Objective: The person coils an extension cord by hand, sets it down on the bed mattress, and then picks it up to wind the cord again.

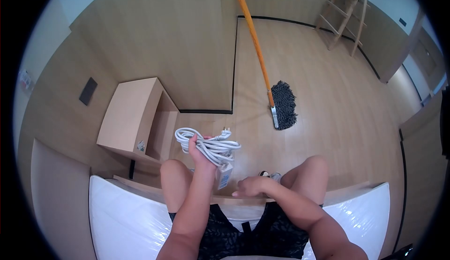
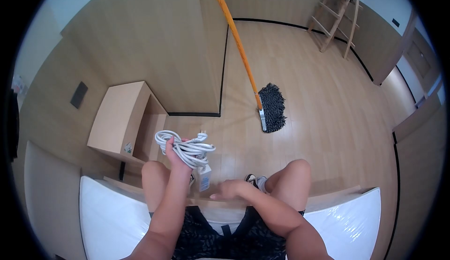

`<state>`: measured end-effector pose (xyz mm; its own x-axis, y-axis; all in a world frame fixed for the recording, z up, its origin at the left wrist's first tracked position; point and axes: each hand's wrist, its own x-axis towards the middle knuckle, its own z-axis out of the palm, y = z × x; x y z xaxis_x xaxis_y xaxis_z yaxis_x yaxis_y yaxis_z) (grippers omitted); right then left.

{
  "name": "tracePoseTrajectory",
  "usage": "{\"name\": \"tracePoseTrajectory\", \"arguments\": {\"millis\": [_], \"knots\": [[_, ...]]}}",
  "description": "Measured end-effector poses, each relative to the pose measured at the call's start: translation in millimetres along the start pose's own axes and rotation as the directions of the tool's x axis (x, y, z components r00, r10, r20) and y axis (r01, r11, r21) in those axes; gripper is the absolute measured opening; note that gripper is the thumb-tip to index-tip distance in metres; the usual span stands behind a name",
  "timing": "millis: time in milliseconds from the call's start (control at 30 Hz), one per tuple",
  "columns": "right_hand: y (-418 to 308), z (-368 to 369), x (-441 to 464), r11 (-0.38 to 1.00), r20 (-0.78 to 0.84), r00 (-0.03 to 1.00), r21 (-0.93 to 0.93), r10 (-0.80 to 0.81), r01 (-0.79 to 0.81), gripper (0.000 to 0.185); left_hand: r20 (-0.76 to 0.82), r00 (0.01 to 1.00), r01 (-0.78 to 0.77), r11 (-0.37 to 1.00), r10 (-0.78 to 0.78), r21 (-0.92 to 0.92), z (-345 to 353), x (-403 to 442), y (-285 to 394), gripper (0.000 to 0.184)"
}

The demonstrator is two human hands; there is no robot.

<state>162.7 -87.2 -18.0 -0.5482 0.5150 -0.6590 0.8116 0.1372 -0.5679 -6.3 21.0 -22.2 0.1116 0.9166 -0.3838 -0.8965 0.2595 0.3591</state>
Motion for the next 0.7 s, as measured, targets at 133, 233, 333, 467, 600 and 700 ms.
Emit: {"name": "tracePoseTrajectory", "arguments": {"millis": [133, 233, 333, 467, 600, 700], "knots": [[8, 24, 25, 0.984, 0.024, 0.986, 0.076, -0.165, 0.162, 0.077, 0.000, 0.998, 0.061, 0.997, -0.061, -0.044, 2, -4, -5, 0.037], [6, 19, 24, 0.924, -0.281, 0.941, 0.276, -0.187, 0.266, 0.068, 0.345, 0.912, 0.287, 0.947, -0.223, -0.146, 17, -20, -4, 0.051], [41, 9, 45, 0.784, -0.579, 0.796, 0.406, -0.177, 0.470, 0.061, 0.539, 0.793, 0.460, 0.859, -0.285, -0.223, 30, -31, -7, 0.062], [73, -20, 33, 0.279, -0.740, 0.664, 0.664, 0.111, 0.693, 0.067, 0.560, 0.751, 0.506, 0.850, -0.350, -0.148, 34, -35, -2, 0.060], [50, -47, -25, -0.167, -0.802, 0.596, 0.591, -0.022, 0.789, 0.073, 0.407, 0.854, 0.339, 0.940, -0.325, 0.041, 25, -25, -9, 0.044], [54, -41, -16, 0.023, -0.820, 0.571, 0.572, 0.043, 0.820, 0.070, 0.244, 0.911, 0.264, 0.925, -0.333, 0.275, 17, -20, -14, 0.035]]}}
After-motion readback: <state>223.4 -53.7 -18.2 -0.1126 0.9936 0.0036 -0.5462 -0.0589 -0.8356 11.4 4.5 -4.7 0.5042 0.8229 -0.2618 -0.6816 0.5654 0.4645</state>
